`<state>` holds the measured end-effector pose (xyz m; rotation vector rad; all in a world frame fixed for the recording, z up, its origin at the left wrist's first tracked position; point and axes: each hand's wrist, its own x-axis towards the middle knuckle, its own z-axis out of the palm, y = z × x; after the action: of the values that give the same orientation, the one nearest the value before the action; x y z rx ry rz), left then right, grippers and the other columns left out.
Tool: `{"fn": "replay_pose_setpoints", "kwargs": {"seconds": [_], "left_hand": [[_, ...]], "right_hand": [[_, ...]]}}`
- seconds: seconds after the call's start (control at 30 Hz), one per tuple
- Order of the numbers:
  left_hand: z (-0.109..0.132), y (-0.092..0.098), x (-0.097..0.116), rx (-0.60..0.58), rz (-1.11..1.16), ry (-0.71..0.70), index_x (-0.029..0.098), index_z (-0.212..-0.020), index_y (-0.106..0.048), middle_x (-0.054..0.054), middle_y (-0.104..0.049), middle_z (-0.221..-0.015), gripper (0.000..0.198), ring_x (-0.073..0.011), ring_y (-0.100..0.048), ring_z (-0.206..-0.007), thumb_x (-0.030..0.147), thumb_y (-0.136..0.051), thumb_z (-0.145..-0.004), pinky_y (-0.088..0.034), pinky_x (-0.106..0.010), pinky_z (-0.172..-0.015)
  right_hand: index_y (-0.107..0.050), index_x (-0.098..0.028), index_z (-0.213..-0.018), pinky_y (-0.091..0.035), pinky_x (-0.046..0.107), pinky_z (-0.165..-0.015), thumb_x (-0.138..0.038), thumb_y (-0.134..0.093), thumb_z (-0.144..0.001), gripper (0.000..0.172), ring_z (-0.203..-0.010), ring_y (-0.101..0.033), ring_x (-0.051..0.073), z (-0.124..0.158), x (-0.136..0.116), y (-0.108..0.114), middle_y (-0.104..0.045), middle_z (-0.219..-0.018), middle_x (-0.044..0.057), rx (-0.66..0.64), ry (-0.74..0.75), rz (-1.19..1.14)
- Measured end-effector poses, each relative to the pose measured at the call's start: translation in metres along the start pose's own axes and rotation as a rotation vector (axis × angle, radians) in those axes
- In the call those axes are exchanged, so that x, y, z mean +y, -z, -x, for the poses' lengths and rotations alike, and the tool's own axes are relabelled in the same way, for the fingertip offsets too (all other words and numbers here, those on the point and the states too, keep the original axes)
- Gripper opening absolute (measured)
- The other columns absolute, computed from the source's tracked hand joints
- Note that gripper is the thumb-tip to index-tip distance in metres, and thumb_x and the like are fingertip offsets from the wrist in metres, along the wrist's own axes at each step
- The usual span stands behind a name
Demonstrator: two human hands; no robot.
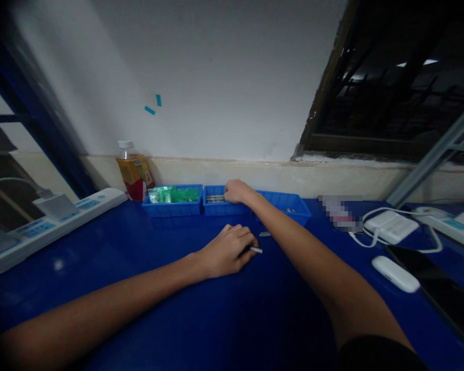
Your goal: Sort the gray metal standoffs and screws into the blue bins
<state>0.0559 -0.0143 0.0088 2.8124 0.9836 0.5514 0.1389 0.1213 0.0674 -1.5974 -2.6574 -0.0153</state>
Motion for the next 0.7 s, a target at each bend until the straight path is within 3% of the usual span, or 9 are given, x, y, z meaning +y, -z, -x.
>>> {"fn": "replay_pose_setpoints", "kwargs": {"seconds": [0.13, 0.27, 0.33, 0.5, 0.6, 0.7], "left_hand": [[-0.002, -0.001, -0.002, 0.023, 0.027, 0.017, 0.019, -0.097, -0.057, -0.005, -0.06, -0.096, 0.017, -0.0209, -0.053, -0.092, 0.027, -0.045, -0.09, -0.039, -0.035, -0.08], [-0.008, -0.003, -0.015, 0.221, 0.221, 0.189, 0.016, -0.092, -0.059, -0.005, -0.064, -0.092, 0.022, -0.0182, -0.055, -0.088, 0.025, -0.04, -0.093, -0.041, -0.031, -0.081], [-0.01, -0.003, -0.022, 0.321, 0.347, 0.314, 0.015, -0.087, -0.06, -0.004, -0.064, -0.087, 0.025, -0.0165, -0.057, -0.082, 0.022, -0.036, -0.094, -0.042, -0.028, -0.076], [-0.012, -0.002, -0.031, 0.391, 0.533, 0.461, 0.015, -0.072, -0.057, -0.001, -0.062, -0.074, 0.034, -0.0147, -0.057, -0.072, 0.027, -0.034, -0.094, -0.041, -0.025, -0.069], [-0.013, -0.002, -0.032, 0.403, 0.587, 0.496, 0.015, -0.07, -0.057, -0.002, -0.061, -0.071, 0.04, -0.015, -0.056, -0.069, 0.035, -0.032, -0.094, -0.04, -0.026, -0.065], [-0.013, -0.001, -0.03, 0.369, 0.605, 0.51, 0.014, -0.079, -0.06, -0.004, -0.063, -0.076, 0.043, -0.0164, -0.057, -0.072, 0.038, -0.029, -0.095, -0.041, -0.027, -0.066]], "right_hand": [[-0.07, -0.013, -0.1, -0.042, 0.022, -0.08, -0.01, -0.044, -0.081, 0.033, -0.097, -0.061, 0.02, 0.008, 0.004, 0.001, -0.068, -0.104, 0.011, 0.079, 0.016, -0.039], [-0.066, -0.012, -0.1, -0.042, 0.026, -0.085, -0.012, -0.041, -0.086, 0.029, -0.095, -0.059, 0.019, 0.053, 0.013, -0.006, -0.067, -0.102, 0.01, 0.448, 0.095, -0.199], [-0.064, -0.014, -0.097, -0.044, 0.028, -0.08, -0.016, -0.043, -0.086, 0.023, -0.087, -0.059, 0.018, 0.083, 0.015, -0.014, -0.066, -0.094, 0.008, 0.537, 0.155, -0.284], [-0.058, -0.017, -0.102, -0.044, 0.035, -0.081, -0.017, -0.052, -0.083, 0.019, -0.089, -0.056, 0.02, 0.132, 0.017, -0.028, -0.063, -0.094, 0.007, 0.458, 0.373, -0.247], [-0.06, -0.017, -0.095, -0.044, 0.034, -0.079, -0.017, -0.049, -0.085, 0.014, -0.087, -0.055, 0.02, 0.126, 0.02, -0.023, -0.061, -0.09, 0.008, 0.443, 0.384, -0.19], [-0.062, -0.015, -0.089, -0.043, 0.032, -0.079, -0.015, -0.051, -0.083, 0.013, -0.088, -0.054, 0.021, 0.097, 0.026, -0.01, -0.059, -0.088, 0.009, 0.457, 0.313, -0.115]]}}
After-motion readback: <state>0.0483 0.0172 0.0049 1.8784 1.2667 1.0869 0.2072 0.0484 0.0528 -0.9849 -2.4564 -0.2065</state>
